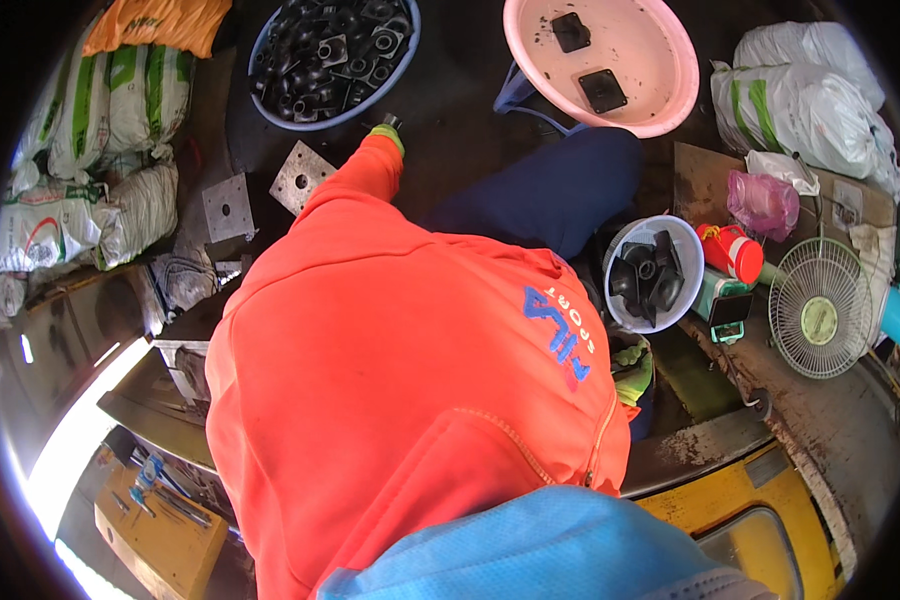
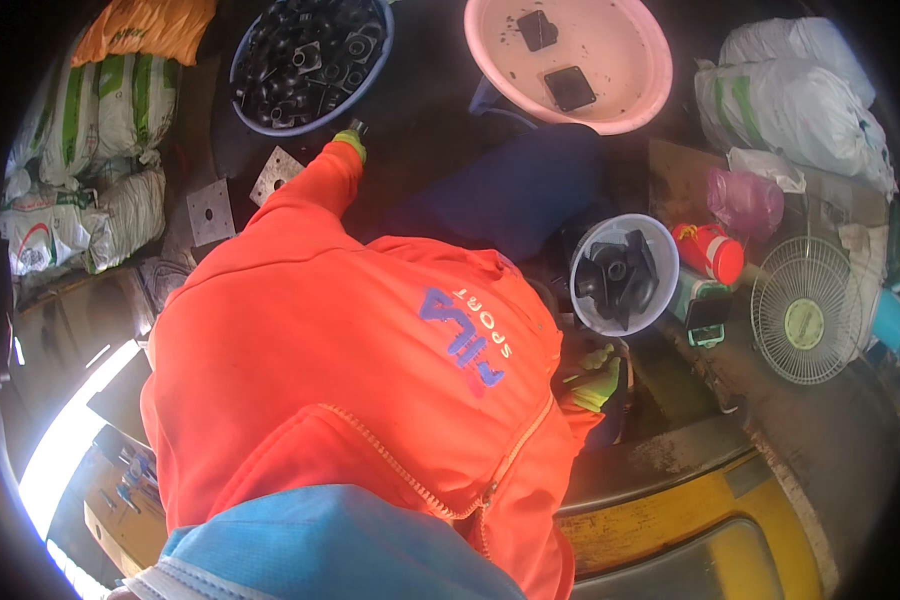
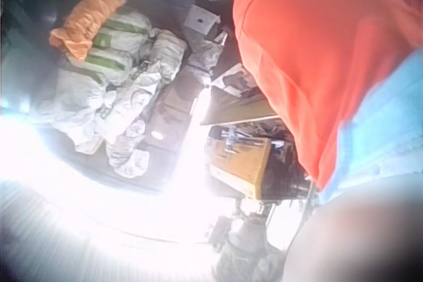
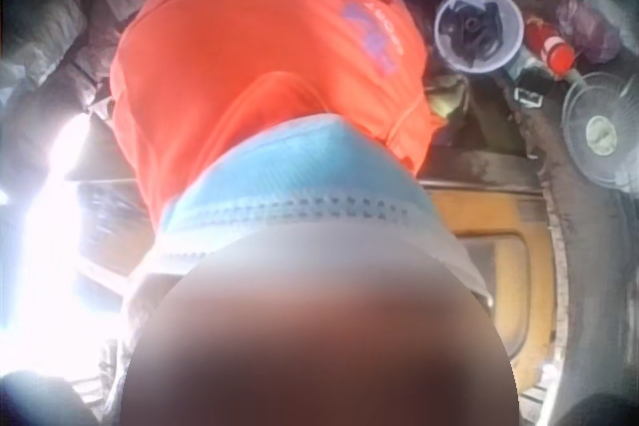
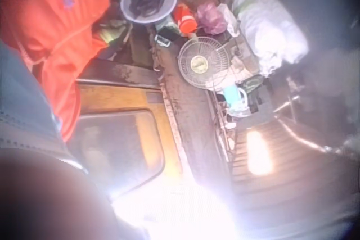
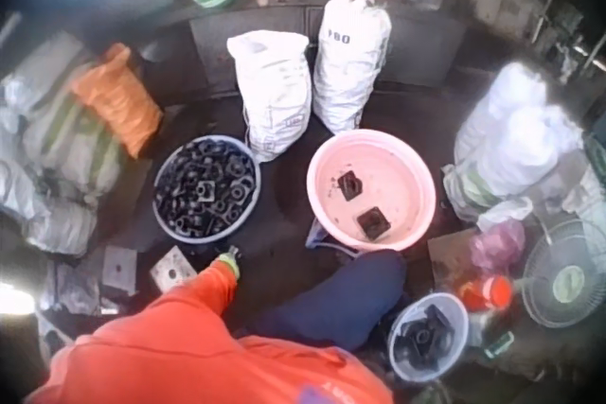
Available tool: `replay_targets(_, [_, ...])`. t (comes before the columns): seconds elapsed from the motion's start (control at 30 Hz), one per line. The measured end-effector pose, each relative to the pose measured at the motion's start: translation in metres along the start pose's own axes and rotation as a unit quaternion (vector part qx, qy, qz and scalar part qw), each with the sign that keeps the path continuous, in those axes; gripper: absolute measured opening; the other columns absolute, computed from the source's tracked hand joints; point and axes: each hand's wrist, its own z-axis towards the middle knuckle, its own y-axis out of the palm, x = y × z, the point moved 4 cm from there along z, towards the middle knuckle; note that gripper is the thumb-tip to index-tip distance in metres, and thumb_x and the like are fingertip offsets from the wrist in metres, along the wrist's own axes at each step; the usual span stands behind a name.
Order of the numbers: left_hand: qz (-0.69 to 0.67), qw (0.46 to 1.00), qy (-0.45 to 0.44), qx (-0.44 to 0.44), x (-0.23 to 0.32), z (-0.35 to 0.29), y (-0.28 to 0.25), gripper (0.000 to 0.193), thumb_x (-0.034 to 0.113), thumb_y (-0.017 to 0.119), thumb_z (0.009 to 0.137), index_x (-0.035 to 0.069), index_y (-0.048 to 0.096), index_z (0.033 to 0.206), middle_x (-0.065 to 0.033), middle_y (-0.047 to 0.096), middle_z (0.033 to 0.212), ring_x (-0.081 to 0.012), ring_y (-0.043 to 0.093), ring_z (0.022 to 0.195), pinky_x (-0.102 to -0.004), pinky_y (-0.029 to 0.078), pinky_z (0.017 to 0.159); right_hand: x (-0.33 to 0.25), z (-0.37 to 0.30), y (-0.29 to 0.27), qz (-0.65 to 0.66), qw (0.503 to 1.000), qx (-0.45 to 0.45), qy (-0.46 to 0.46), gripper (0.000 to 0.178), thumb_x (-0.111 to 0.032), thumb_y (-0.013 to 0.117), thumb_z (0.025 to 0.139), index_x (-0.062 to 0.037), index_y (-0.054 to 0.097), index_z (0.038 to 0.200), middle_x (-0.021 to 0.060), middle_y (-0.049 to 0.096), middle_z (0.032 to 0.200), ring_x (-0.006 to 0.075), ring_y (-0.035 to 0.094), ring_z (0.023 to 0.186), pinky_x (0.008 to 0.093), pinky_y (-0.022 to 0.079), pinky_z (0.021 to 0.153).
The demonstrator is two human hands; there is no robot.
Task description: The person sits on the floor and cleans dark metal parts using a wire brush and a cloth. They pick up parts from a pink basin, scrub them over a black tray, and place the cleaned items into a white bowl. The person also inspects the parts by hand and uses a machine to process them.
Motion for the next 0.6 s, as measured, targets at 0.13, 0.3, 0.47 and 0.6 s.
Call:
replay_targets(0.13, [0.068, 0.998, -0.004, 0.001, -0.023, 0.026, -0.007, 0.033, 0.035, 0.056, 0.087, 0.012, 0.063, 0.109, -0.0124, 0.065, 0.099, -0.0272, 0.061, 0.091, -0.0387, 0.049, 0.08, -0.005, 0.003, 0.005, -0.045, 0.98, 0.189, -0.039, 0.017, -0.025, 0.052, 0.092, -0.0124, 0.059, 0.102, -0.0022, 0.061, 0.084, 0.0131, 0.055, 0.068, 0.0278, 0.048, 0.065])
replay_targets(0.3, [0.142, 0.988, 0.0, 0.055, -0.031, 0.053, -0.048, 0.034, 0.035, 0.059, 0.085, 0.012, 0.064, 0.11, -0.0142, 0.066, 0.104, -0.0302, 0.062, 0.099, -0.0406, 0.049, 0.086, 0.004, 0.014, 0.035, -0.058, 0.99, 0.125, 0.002, 0.02, -0.019, 0.053, 0.09, -0.0114, 0.058, 0.107, 0.0012, 0.061, 0.089, 0.0141, 0.055, 0.07, 0.0287, 0.048, 0.065])
replay_targets(0.47, [0.028, 0.982, 0.0, 0.187, -0.022, 0.075, -0.122, 0.033, 0.029, 0.065, 0.082, 0.008, 0.063, 0.107, -0.0181, 0.066, 0.105, -0.0347, 0.063, 0.1, -0.0437, 0.05, 0.086, 0.01, 0.016, 0.049, -0.071, 0.986, 0.153, 0.003, 0.02, -0.019, 0.053, 0.09, -0.0117, 0.057, 0.108, 0.0016, 0.059, 0.089, 0.0145, 0.054, 0.07, 0.0289, 0.047, 0.063])
replay_targets(0.6, [-0.354, 0.918, 0.018, 0.177, -0.012, 0.101, -0.169, 0.043, 0.026, 0.066, 0.078, 0.003, 0.06, 0.114, -0.0184, 0.065, 0.108, -0.0342, 0.062, 0.102, -0.0405, 0.049, 0.086, 0.016, 0.019, 0.06, -0.076, 0.985, 0.152, 0.002, 0.02, -0.019, 0.054, 0.09, -0.0119, 0.057, 0.108, 0.0018, 0.058, 0.089, 0.0149, 0.053, 0.07, 0.0291, 0.046, 0.062])
